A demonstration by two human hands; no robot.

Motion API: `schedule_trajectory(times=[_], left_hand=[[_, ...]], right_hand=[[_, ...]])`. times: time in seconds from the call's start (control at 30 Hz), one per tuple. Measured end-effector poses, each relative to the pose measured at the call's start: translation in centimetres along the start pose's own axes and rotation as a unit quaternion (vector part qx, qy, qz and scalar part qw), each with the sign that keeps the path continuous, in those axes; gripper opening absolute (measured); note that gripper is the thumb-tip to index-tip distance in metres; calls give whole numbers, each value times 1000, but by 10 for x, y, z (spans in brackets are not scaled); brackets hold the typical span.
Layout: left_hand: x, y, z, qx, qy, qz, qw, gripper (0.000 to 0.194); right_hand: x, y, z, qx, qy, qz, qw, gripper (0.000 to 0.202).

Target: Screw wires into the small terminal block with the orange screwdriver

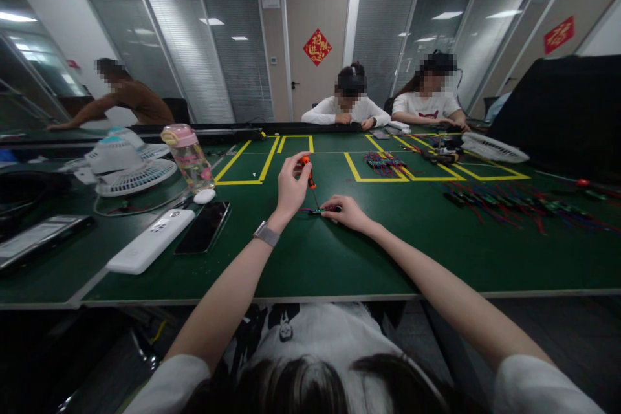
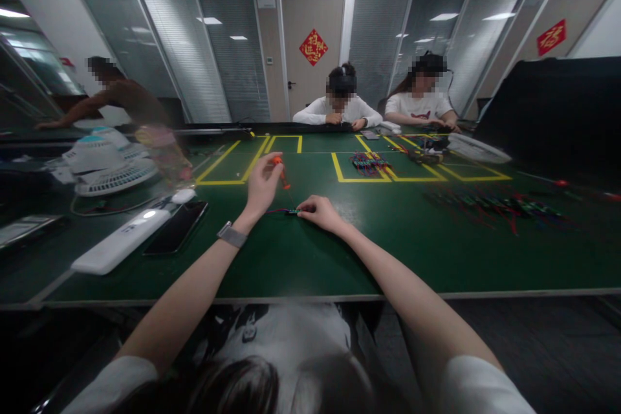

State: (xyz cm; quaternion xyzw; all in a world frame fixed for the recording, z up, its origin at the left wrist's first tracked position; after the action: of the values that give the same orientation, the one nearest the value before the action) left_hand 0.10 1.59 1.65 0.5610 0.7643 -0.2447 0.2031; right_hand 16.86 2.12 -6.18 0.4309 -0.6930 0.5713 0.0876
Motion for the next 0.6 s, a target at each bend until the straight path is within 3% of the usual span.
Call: schedule_trajectory(times=[0.6], left_hand=[[1,1,-1,11,5,4,1000,26]], right_hand=[[-1,0,0,-2,0,-3,1000,17]])
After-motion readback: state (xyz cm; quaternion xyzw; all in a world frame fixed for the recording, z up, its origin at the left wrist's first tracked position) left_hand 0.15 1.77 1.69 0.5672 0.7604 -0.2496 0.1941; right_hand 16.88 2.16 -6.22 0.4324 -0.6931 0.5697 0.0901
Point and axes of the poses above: each hand's wrist, its own z-axis away from the middle knuckle, its own y-axis out of the palm, x = y × z, the point moved 2 cm from there along -z, towards the middle knuckle, and after that the axes turned 5 degrees about y, right-handed, at the moved point
